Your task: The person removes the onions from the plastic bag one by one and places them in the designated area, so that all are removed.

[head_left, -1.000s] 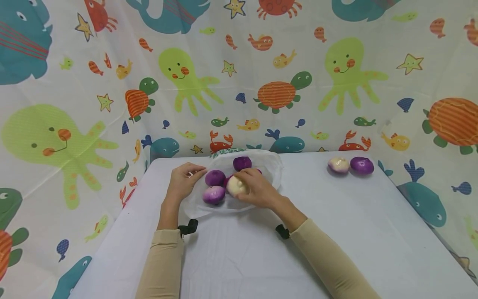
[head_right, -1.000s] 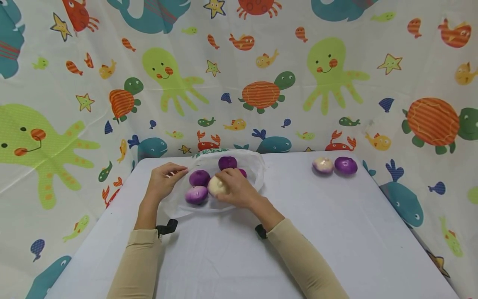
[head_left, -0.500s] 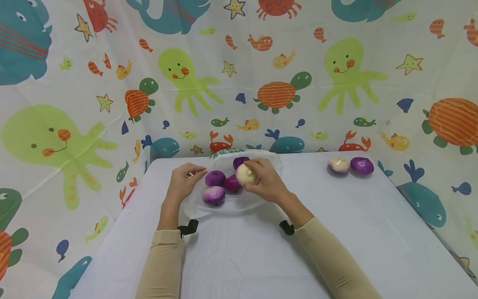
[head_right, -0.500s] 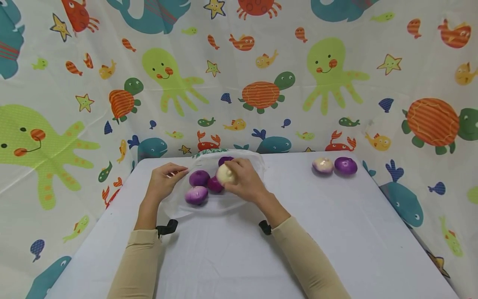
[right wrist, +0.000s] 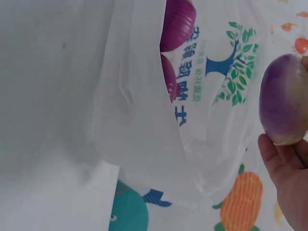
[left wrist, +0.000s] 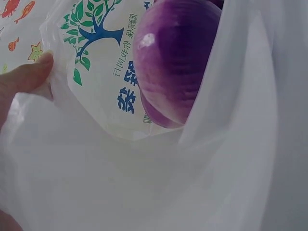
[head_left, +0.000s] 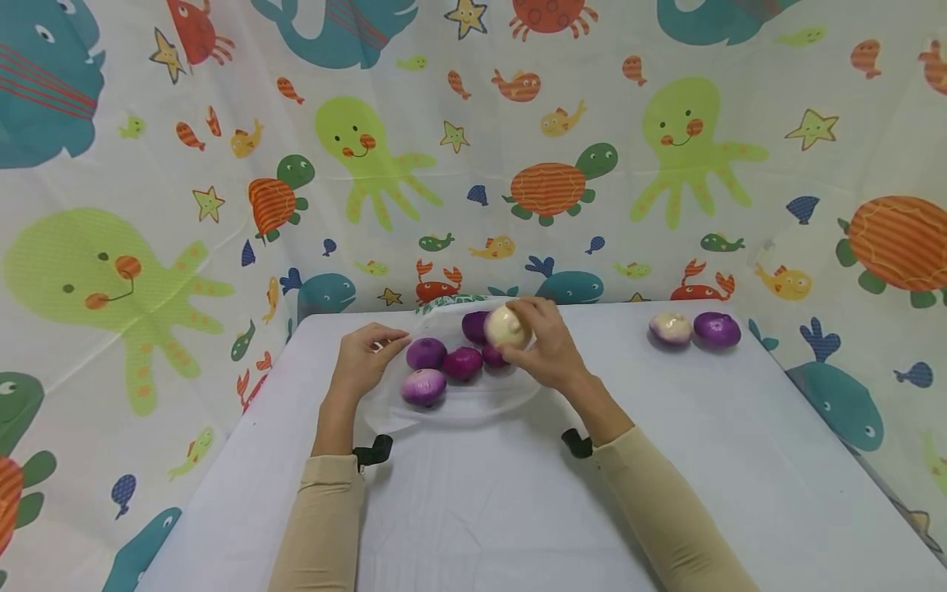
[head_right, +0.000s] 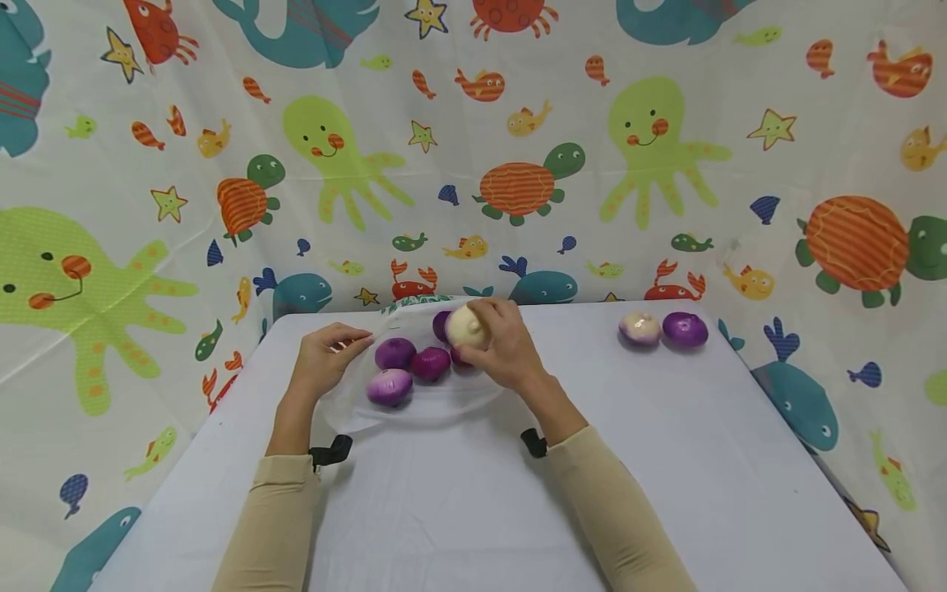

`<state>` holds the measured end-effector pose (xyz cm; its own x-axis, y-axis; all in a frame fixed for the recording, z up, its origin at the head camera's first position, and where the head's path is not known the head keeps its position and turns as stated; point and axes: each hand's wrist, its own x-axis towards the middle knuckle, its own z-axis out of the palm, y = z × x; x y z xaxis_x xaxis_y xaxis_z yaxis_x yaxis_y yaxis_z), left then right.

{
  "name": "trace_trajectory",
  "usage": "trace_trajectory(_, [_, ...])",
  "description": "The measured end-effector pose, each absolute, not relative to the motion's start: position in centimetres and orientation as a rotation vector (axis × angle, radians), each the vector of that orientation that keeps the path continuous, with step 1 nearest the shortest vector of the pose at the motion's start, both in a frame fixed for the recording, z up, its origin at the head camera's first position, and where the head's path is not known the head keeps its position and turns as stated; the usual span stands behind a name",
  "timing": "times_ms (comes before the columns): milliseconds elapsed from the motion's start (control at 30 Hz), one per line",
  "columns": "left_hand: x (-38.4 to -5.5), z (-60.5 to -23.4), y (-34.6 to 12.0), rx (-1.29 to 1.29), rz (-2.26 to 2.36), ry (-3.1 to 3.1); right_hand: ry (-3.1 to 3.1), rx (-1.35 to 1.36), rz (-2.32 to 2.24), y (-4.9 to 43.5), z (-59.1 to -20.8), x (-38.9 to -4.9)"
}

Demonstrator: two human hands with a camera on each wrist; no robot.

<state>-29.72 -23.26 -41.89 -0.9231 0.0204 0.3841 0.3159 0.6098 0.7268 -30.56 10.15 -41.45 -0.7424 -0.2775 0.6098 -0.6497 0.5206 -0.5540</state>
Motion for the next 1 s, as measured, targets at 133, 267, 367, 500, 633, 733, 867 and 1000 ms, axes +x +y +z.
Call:
trace_trajectory(133, [-29.7,-41.9,-23.2,-0.266,-1.221,-2.507,-2.299,0.738,1.118,10.7,-41.2,-30.7])
trace_trajectory(267, [-29.6,-41.9,-23.2,-0.26,-1.227,-2.508,-2.286,0.721,1.128,11.1,-41.1,-30.9])
trace_trajectory(367, [-29.7,-42.0,-23.3,-0.27,-1.211,-2.498,-2.27,0.702,1.141,11.3,-41.0,-31.0])
trace_trajectory(500, [-29.9,-42.1,-23.3,-0.293,-1.181,-2.476,-2.256,0.667,1.145,11.8,-41.0,-31.2])
trace_trajectory(633, [-29.9,-42.2,-23.4,-0.307,-1.175,-2.463,-2.253,0.619,1.146,12.3,-41.0,-31.5])
trace_trajectory(733, [-29.9,-42.3,-23.3,-0.311,-1.176,-2.462,-2.231,0.581,1.161,12.8,-40.9,-31.8])
trace_trajectory(867, [-30.0,-42.2,-23.3,-0.309,-1.176,-2.467,-2.193,0.535,1.197,13.4,-40.7,-32.0])
trace_trajectory(1000, [-30.0,-42.2,-23.3,-0.305,-1.17,-2.473,-2.166,0.505,1.223,14.1,-40.5,-32.2])
